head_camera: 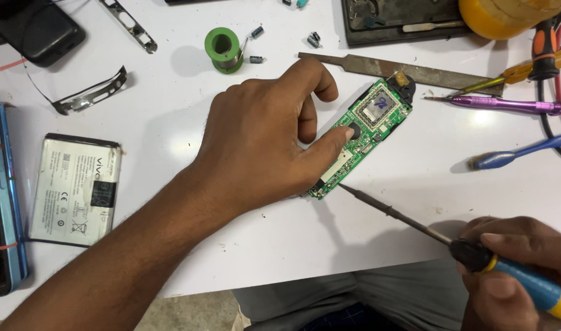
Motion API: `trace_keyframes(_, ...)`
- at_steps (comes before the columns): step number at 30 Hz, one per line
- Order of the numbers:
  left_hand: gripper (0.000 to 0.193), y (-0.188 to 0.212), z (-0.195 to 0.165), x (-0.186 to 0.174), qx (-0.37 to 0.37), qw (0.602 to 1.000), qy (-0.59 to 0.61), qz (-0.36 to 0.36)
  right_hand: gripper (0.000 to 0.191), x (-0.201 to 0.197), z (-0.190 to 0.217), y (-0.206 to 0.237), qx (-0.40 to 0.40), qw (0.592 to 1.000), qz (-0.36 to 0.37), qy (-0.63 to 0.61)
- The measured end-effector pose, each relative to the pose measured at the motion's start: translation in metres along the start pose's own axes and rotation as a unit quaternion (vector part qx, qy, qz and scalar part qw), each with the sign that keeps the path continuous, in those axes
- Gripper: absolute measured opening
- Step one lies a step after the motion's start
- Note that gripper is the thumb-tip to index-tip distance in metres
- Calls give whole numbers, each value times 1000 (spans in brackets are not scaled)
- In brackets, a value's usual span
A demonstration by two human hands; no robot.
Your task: The person holds a disassembled feature-phone motherboard on a workbench and uses a soldering iron to solder components and connectors on the board, repositioning and turning the board to reach different sides while a battery and hand tools lie nearby.
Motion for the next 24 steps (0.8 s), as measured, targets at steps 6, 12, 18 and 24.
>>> trace_keyframes(6, 54, 7, -25, -2, 98, 993, -63, -19, 13, 19, 20, 22, -268, 874, -259, 313)
trace_keyframes(12, 27, 8, -25, -4, 64, 997, -30, 6, 31, 5, -18, 7, -157, 893, -326, -268)
trace_keyframes(18, 15, 1, -4, -11, -83, 994, 74, -5, 30, -4, -29, -2, -164, 881, -327, -301)
trace_keyframes(24, 18, -4, 3, -13, -147, 969, 192, 55, 27, -5, -31, 3, -173, 893, -312, -273)
Point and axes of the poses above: each hand's wrist, its own y-axis away from the middle knuckle, its own x-axis out of the palm, z = x × y, the point moved 5 cm from there along -y, towards the middle knuckle, and after that the axes turned 4 degrees about -x, right-handed, at the moved point
